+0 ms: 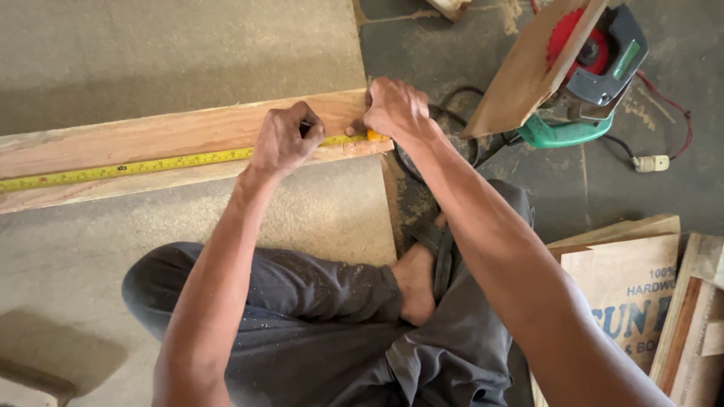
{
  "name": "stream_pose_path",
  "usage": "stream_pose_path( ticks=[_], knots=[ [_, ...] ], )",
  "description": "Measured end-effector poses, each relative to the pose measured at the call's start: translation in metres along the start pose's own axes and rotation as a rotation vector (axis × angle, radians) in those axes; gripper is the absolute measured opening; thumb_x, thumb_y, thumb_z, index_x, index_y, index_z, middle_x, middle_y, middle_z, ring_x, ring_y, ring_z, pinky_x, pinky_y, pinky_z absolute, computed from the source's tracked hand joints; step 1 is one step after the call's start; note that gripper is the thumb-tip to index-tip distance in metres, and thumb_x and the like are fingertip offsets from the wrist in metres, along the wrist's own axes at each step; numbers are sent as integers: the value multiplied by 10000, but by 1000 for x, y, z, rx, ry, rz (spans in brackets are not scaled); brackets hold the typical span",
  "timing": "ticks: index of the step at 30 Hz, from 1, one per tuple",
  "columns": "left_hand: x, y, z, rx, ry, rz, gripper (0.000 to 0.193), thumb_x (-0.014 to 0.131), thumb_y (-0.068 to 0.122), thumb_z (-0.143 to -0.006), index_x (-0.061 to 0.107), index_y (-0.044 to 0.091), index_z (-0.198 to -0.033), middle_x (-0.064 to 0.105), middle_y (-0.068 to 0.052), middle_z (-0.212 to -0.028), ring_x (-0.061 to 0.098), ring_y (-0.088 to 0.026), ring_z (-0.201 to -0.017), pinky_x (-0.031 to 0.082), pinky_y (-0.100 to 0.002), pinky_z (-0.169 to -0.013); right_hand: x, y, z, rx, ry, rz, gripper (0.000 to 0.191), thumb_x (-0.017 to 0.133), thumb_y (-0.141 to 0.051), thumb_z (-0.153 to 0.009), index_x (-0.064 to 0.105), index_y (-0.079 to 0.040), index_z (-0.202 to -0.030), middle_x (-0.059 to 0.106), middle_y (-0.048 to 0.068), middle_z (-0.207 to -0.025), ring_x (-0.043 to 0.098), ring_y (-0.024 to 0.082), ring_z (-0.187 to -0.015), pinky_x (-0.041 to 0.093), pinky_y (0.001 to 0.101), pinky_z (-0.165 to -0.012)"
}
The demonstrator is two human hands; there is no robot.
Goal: The person sits on the floor and uses a circular saw to cut a long wooden plank. They use a speed square as a guide for straight cuts and a tape measure to mark measurements on the wood before sawing.
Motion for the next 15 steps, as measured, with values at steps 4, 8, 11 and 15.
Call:
stream_pose_path(
  ticks=[4, 8, 11, 15],
  knots=[
    [-3, 5, -1, 37, -18, -43, 118, 611, 72, -886, 693, -12, -866, 703, -134, -689, 576, -161, -456, 442, -322, -364, -12, -4, 11, -25, 40, 5, 565, 983, -493, -574, 762, -119, -936, 749, 160, -975, 710, 347, -982, 537, 464, -861],
    [-6, 11, -2, 33, 24, -27, 113, 614, 74, -891, 699, 1, -875, 718, -124, -718, 607, -174, -485, 486, -336, -404, -14, -7, 13, -38, 63, 23, 557, 966, -508, -593, 761, -127, -945, 764, 151, -973, 724, 346, -964, 544, 476, -850],
    [-5, 11, -3, -84, -65, -115, 118, 652, 105, -879, 712, 5, -874, 722, -126, -692, 651, -196, -527, 525, -356, -482, -10, -6, 13, -54, 67, 37, 601, 970, -538, -593, 746, -108, -948, 760, 147, -961, 722, 344, -946, 545, 475, -842],
    [-8, 21, 5, 49, 37, -22, 131, 674, 115, -908, 735, 2, -934, 758, -121, -795, 721, -175, -636, 585, -334, -596, -6, -5, 30, -95, 144, -3, 426, 882, -456, -763, 725, -131, -987, 757, 121, -976, 739, 318, -926, 569, 473, -827]
  ],
)
Point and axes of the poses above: each hand's wrist, its own z-axis away from the middle knuckle, its own x-axis out of the palm, y = z × x, the point moved 2 cm from there along -z, towards the middle knuckle
